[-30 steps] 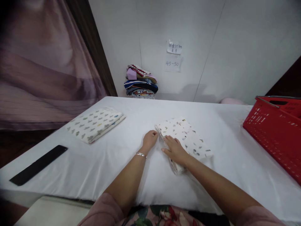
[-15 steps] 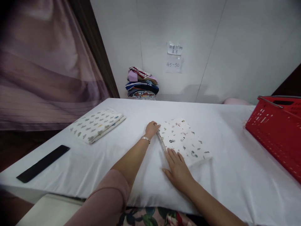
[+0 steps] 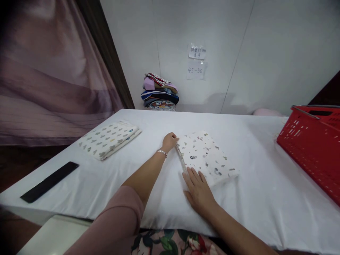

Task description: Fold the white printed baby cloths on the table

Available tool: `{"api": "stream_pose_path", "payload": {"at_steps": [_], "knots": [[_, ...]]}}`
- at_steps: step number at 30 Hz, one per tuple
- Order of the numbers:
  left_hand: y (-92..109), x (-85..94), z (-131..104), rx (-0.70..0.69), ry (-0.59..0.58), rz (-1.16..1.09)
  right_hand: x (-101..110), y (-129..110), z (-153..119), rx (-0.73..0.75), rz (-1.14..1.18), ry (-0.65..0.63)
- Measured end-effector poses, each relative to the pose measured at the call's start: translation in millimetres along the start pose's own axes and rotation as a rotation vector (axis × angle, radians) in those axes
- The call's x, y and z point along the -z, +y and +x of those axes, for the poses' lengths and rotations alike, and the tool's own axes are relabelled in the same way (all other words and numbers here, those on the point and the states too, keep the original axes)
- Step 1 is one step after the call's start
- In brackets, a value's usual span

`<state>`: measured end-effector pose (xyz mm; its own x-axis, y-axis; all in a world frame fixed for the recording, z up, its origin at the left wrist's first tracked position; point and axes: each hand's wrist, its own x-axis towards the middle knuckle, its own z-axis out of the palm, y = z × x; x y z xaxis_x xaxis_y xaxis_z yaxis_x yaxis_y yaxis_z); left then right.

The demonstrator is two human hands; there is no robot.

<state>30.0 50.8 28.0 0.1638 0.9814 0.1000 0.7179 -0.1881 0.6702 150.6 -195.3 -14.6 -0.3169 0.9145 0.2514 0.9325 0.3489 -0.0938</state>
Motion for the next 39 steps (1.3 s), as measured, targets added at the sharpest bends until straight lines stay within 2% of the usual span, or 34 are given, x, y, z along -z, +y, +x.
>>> {"api": "stream_pose_path", "payload": {"at_steps": [9,13,20,24,33,39], "knots": [[6.7,10.6,-6.4,-0.172,0.07,0.063,1.9,-1.2,0.0,-0.001,-0.017,-0.007],[2.5,10.3,-7.9,-0.12,0.047,0.061,1.4,-1.4,-0.4,0.0,-0.011,0.008],[-6.9,3.7,-0.1,0.075,-0.006,-0.049,0.4,-0.8,-1.5,0.025,-0.028,0.046],[-10.0,-0.6,4.3,0.14,-0.056,-0.047,1.3,-1.0,-1.3,0.021,-0.023,0.046],[-8.1,-3.5,8.4,0.134,-0.072,0.027,1.7,-2.1,6.7,-0.032,-0.03,-0.048],[-7.0,-1.0,8.8,0.045,-0.154,0.075,18.0,-7.9,-1.0,-0.019,-0.054,-0.055]]}}
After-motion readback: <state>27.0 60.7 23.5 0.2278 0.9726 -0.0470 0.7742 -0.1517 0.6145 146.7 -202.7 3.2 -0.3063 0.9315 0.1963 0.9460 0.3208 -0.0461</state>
